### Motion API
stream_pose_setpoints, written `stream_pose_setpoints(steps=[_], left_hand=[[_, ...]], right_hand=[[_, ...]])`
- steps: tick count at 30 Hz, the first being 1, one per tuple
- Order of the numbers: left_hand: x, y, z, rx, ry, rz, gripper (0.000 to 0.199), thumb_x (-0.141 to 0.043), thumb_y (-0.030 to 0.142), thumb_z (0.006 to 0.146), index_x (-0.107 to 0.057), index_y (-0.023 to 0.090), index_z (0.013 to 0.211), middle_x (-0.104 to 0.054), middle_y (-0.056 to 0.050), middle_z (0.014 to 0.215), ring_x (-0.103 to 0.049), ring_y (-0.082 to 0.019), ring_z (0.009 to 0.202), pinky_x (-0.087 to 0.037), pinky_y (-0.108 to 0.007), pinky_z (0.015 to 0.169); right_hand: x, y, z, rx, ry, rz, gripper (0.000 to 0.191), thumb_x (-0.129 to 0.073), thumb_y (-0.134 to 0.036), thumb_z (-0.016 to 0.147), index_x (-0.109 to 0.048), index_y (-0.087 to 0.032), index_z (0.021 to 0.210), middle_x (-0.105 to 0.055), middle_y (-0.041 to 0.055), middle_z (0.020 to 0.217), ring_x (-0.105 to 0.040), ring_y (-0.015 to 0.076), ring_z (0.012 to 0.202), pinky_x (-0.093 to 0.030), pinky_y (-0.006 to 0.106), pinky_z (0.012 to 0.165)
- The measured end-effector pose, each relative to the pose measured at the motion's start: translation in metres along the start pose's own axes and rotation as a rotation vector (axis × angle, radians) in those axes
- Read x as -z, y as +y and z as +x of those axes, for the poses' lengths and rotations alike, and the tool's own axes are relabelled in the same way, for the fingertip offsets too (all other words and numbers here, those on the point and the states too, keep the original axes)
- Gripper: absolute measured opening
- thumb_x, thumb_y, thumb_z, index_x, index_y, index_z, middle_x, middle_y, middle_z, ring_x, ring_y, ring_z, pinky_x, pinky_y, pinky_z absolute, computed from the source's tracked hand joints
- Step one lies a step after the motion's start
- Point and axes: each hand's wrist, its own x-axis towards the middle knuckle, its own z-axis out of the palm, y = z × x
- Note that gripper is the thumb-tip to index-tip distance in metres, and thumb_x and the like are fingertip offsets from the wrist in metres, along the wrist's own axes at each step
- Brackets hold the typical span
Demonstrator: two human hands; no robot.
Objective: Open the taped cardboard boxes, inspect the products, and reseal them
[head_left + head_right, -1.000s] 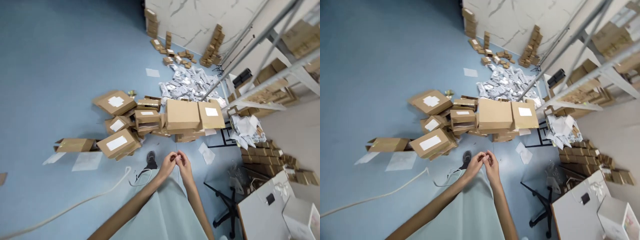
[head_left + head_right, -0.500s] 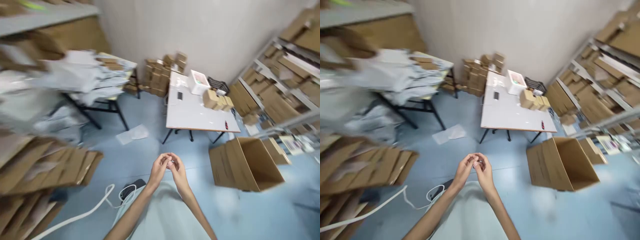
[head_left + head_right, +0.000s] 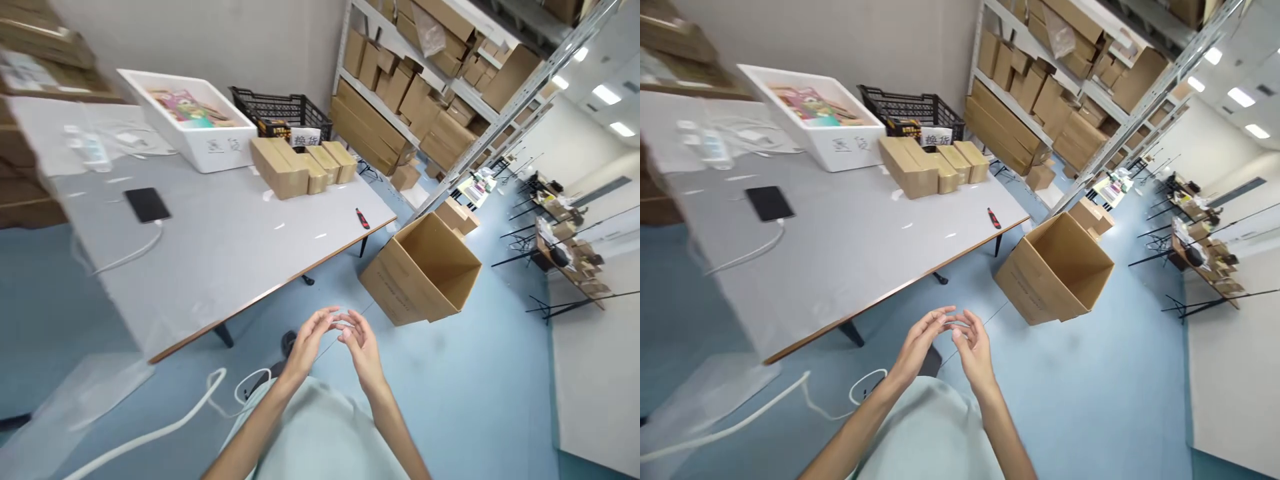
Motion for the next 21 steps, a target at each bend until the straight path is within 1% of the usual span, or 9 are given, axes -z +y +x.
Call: stream_pose_setpoints(steps=[3, 6, 8, 10, 12, 14, 17, 19, 21], left_hand=[[-0.011, 0.026, 0.069, -0.020, -0.067, -0.023, 0.055, -0.084, 0.069, 0.090, -0.082, 0.022, 0.119, -0.080, -0.016, 0.143, -0.080, -0.037, 0.127, -0.064, -0.051, 0.114], [-0.013, 0.053, 0.128, -0.054, -0.075, -0.007, 0.048, -0.082, 0.062, 0.092, -0.084, 0.023, 0.121, -0.082, -0.015, 0.140, -0.080, -0.037, 0.128, -0.063, -0.052, 0.114], [-0.009, 0.068, 0.164, -0.082, -0.056, 0.016, 0.039, -0.079, 0.059, 0.095, -0.086, 0.024, 0.112, -0.084, -0.014, 0.136, -0.079, -0.036, 0.128, -0.062, -0.052, 0.116], [-0.004, 0.078, 0.200, -0.112, -0.016, 0.040, 0.033, -0.080, 0.056, 0.094, -0.086, 0.024, 0.100, -0.084, -0.013, 0.133, -0.077, -0.036, 0.130, -0.061, -0.052, 0.118], [0.000, 0.085, 0.239, -0.132, 0.043, 0.061, 0.030, -0.080, 0.054, 0.093, -0.085, 0.024, 0.093, -0.085, -0.013, 0.128, -0.076, -0.036, 0.132, -0.058, -0.052, 0.121], [0.004, 0.091, 0.280, -0.135, 0.115, 0.066, 0.029, -0.080, 0.053, 0.092, -0.084, 0.024, 0.091, -0.085, -0.013, 0.124, -0.075, -0.036, 0.132, -0.057, -0.053, 0.123], [0.003, 0.103, 0.347, -0.135, 0.231, 0.042, 0.031, -0.079, 0.054, 0.091, -0.085, 0.024, 0.091, -0.085, -0.014, 0.126, -0.074, -0.037, 0.134, -0.059, -0.052, 0.119], [-0.001, 0.114, 0.391, -0.125, 0.331, 0.030, 0.034, -0.081, 0.056, 0.088, -0.086, 0.023, 0.096, -0.085, -0.014, 0.125, -0.076, -0.036, 0.129, -0.060, -0.052, 0.116], [-0.009, 0.128, 0.433, -0.115, 0.431, 0.020, 0.039, -0.083, 0.059, 0.085, -0.087, 0.023, 0.099, -0.086, -0.014, 0.125, -0.078, -0.035, 0.122, -0.060, -0.052, 0.115]], right_hand=[[0.009, -0.018, 0.065, 0.017, 0.091, -0.075, 0.073, -0.098, -0.065, 0.088, -0.075, -0.027, 0.147, -0.079, 0.0172, 0.153, -0.079, 0.0353, 0.137, -0.067, 0.054, 0.117], [0.012, -0.030, 0.134, 0.040, 0.174, -0.129, 0.077, -0.097, -0.067, 0.087, -0.074, -0.027, 0.149, -0.075, 0.0195, 0.158, -0.075, 0.0368, 0.143, -0.064, 0.056, 0.120], [0.010, -0.034, 0.180, 0.041, 0.192, -0.136, 0.081, -0.096, -0.069, 0.086, -0.073, -0.025, 0.149, -0.074, 0.0209, 0.158, -0.075, 0.0371, 0.144, -0.061, 0.058, 0.123], [0.006, -0.036, 0.228, 0.029, 0.174, -0.136, 0.083, -0.095, -0.070, 0.086, -0.072, -0.023, 0.150, -0.073, 0.0222, 0.159, -0.074, 0.0368, 0.144, -0.060, 0.058, 0.125], [0.002, -0.034, 0.281, 0.019, 0.146, -0.142, 0.085, -0.095, -0.071, 0.086, -0.071, -0.021, 0.150, -0.072, 0.0235, 0.160, -0.073, 0.0363, 0.145, -0.059, 0.057, 0.125], [-0.003, -0.030, 0.342, 0.018, 0.116, -0.154, 0.087, -0.094, -0.073, 0.084, -0.070, -0.020, 0.149, -0.072, 0.0249, 0.159, -0.073, 0.0362, 0.145, -0.060, 0.056, 0.123], [-0.013, -0.021, 0.447, 0.022, 0.050, -0.205, 0.091, -0.093, -0.076, 0.080, -0.069, -0.019, 0.148, -0.069, 0.0262, 0.160, -0.072, 0.0372, 0.143, -0.061, 0.057, 0.121], [-0.022, -0.019, 0.521, 0.044, -0.007, -0.276, 0.092, -0.088, -0.077, 0.082, -0.067, -0.019, 0.150, -0.067, 0.0272, 0.163, -0.070, 0.0386, 0.144, -0.060, 0.058, 0.121], [-0.033, -0.024, 0.594, 0.103, -0.076, -0.387, 0.088, -0.083, -0.074, 0.087, -0.065, -0.018, 0.153, -0.064, 0.0275, 0.165, -0.067, 0.0393, 0.148, -0.057, 0.059, 0.124]])
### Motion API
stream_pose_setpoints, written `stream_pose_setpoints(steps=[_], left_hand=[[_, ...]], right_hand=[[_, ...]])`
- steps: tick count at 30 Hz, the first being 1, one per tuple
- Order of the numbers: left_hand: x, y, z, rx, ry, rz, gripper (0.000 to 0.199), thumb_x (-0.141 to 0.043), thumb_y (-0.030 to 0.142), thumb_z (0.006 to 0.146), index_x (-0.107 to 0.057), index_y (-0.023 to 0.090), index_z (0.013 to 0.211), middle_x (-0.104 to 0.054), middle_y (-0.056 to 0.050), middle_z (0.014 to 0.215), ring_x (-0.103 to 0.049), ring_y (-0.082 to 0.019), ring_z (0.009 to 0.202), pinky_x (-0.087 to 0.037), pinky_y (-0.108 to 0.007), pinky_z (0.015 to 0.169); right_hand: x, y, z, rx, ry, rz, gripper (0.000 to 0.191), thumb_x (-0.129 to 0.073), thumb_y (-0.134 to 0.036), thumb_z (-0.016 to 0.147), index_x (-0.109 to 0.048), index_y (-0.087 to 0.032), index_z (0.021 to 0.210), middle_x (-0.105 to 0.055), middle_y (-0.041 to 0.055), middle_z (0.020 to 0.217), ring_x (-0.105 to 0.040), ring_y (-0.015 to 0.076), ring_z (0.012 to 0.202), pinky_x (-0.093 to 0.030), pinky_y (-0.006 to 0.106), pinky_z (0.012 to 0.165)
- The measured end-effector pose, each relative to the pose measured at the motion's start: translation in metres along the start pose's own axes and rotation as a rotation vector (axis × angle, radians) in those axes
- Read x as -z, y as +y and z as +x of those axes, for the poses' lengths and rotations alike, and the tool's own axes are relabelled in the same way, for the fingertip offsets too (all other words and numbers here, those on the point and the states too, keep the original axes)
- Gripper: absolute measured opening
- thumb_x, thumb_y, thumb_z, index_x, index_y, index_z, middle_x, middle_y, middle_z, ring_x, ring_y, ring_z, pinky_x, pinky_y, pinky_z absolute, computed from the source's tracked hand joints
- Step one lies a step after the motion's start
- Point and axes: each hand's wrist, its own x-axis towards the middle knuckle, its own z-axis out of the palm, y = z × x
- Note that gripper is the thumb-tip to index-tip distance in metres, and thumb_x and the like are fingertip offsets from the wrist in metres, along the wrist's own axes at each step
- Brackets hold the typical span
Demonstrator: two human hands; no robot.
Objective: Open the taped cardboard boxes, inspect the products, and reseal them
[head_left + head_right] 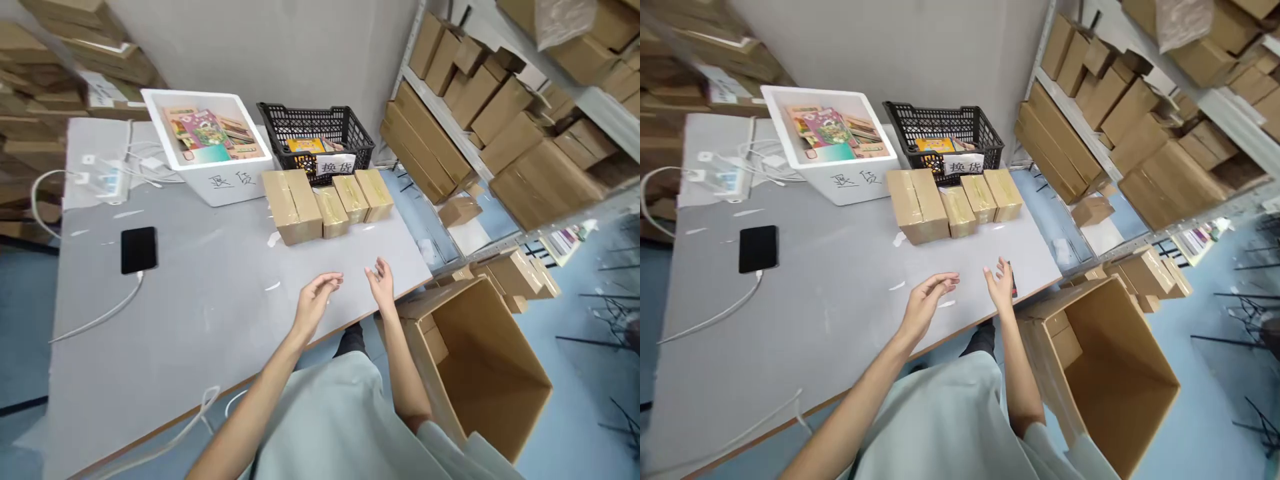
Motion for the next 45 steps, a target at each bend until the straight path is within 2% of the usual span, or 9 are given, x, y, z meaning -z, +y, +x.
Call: stream_pose_setpoints(steps=[6, 10, 17, 22, 28, 32, 35, 39, 45], left_hand=[[-0.071, 0.027, 0.086, -0.011, 0.153, -0.052, 0.033, -0.082, 0.056, 0.081, -0.087, 0.024, 0.091, -0.087, -0.014, 0.121, -0.078, -0.035, 0.122, -0.063, -0.051, 0.112], [-0.099, 0.033, 0.118, 0.006, 0.185, -0.047, 0.033, -0.083, 0.052, 0.081, -0.089, 0.024, 0.098, -0.087, -0.012, 0.118, -0.080, -0.033, 0.117, -0.064, -0.050, 0.111], [-0.099, 0.023, 0.131, 0.075, 0.297, -0.038, 0.037, -0.085, 0.052, 0.078, -0.089, 0.023, 0.101, -0.087, -0.011, 0.114, -0.081, -0.031, 0.114, -0.066, -0.048, 0.108], [-0.086, 0.018, 0.127, 0.076, 0.336, -0.028, 0.037, -0.084, 0.053, 0.080, -0.089, 0.024, 0.102, -0.087, -0.011, 0.116, -0.081, -0.031, 0.115, -0.066, -0.049, 0.109], [-0.068, 0.006, 0.112, 0.096, 0.271, -0.036, 0.044, -0.087, 0.060, 0.081, -0.088, 0.024, 0.106, -0.087, -0.013, 0.120, -0.082, -0.033, 0.115, -0.066, -0.050, 0.109], [-0.037, -0.008, 0.094, 0.134, 0.258, -0.079, 0.054, -0.089, 0.071, 0.079, -0.087, 0.023, 0.104, -0.086, -0.015, 0.124, -0.081, -0.035, 0.118, -0.064, -0.051, 0.111], [0.001, -0.024, 0.074, 0.139, 0.268, -0.104, 0.057, -0.089, 0.074, 0.078, -0.086, 0.022, 0.101, -0.086, -0.016, 0.123, -0.081, -0.036, 0.118, -0.063, -0.053, 0.114], [0.070, -0.051, 0.041, 0.126, 0.345, -0.116, 0.051, -0.085, 0.068, 0.079, -0.085, 0.023, 0.103, -0.086, -0.015, 0.123, -0.080, -0.037, 0.120, -0.063, -0.054, 0.114], [0.184, -0.099, -0.022, 0.116, 0.638, 0.036, 0.048, -0.072, 0.053, 0.087, -0.082, 0.022, 0.122, -0.081, -0.016, 0.145, -0.070, -0.038, 0.147, -0.047, -0.055, 0.135]], right_hand=[[-0.019, -0.020, 0.199, 0.195, -0.107, -0.473, 0.083, -0.080, -0.052, 0.096, -0.059, -0.009, 0.164, -0.051, 0.0317, 0.175, -0.043, 0.0407, 0.171, -0.035, 0.059, 0.142], [-0.049, -0.019, 0.290, 0.114, -0.134, -0.694, 0.104, -0.085, -0.056, 0.094, -0.045, -0.006, 0.176, -0.028, 0.0379, 0.188, -0.022, 0.0483, 0.180, -0.028, 0.068, 0.142], [-0.086, -0.003, 0.356, -0.090, -0.133, -0.781, 0.138, -0.092, -0.072, 0.082, -0.027, -0.007, 0.184, -0.009, 0.0443, 0.190, -0.017, 0.0545, 0.179, -0.026, 0.080, 0.136], [-0.083, -0.007, 0.368, -0.109, -0.125, -0.789, 0.137, -0.098, -0.064, 0.074, -0.035, -0.005, 0.180, -0.027, 0.0445, 0.182, -0.029, 0.0555, 0.170, -0.043, 0.070, 0.129], [-0.017, -0.010, 0.305, 0.006, 0.059, -0.862, 0.119, -0.097, -0.050, 0.071, -0.048, -0.009, 0.171, -0.048, 0.0379, 0.165, -0.045, 0.0559, 0.156, -0.040, 0.069, 0.129], [0.056, -0.008, 0.198, 0.154, 0.098, -0.899, 0.116, -0.092, -0.064, 0.076, -0.048, -0.014, 0.170, -0.049, 0.0347, 0.164, -0.044, 0.0575, 0.157, -0.036, 0.075, 0.130], [0.088, -0.009, 0.107, 0.224, 0.029, -0.916, 0.115, -0.093, -0.065, 0.077, -0.048, -0.018, 0.171, -0.049, 0.0318, 0.165, -0.047, 0.0561, 0.156, -0.041, 0.074, 0.129], [0.068, 0.002, 0.010, 0.275, -0.216, -0.889, 0.113, -0.094, -0.059, 0.079, -0.046, -0.020, 0.174, -0.053, 0.0268, 0.165, -0.051, 0.0508, 0.157, -0.046, 0.071, 0.130], [-0.039, 0.018, -0.060, 0.417, -0.863, -0.837, 0.129, -0.103, -0.053, 0.075, -0.040, -0.020, 0.182, -0.036, 0.0276, 0.184, -0.032, 0.0510, 0.175, -0.037, 0.071, 0.141]])
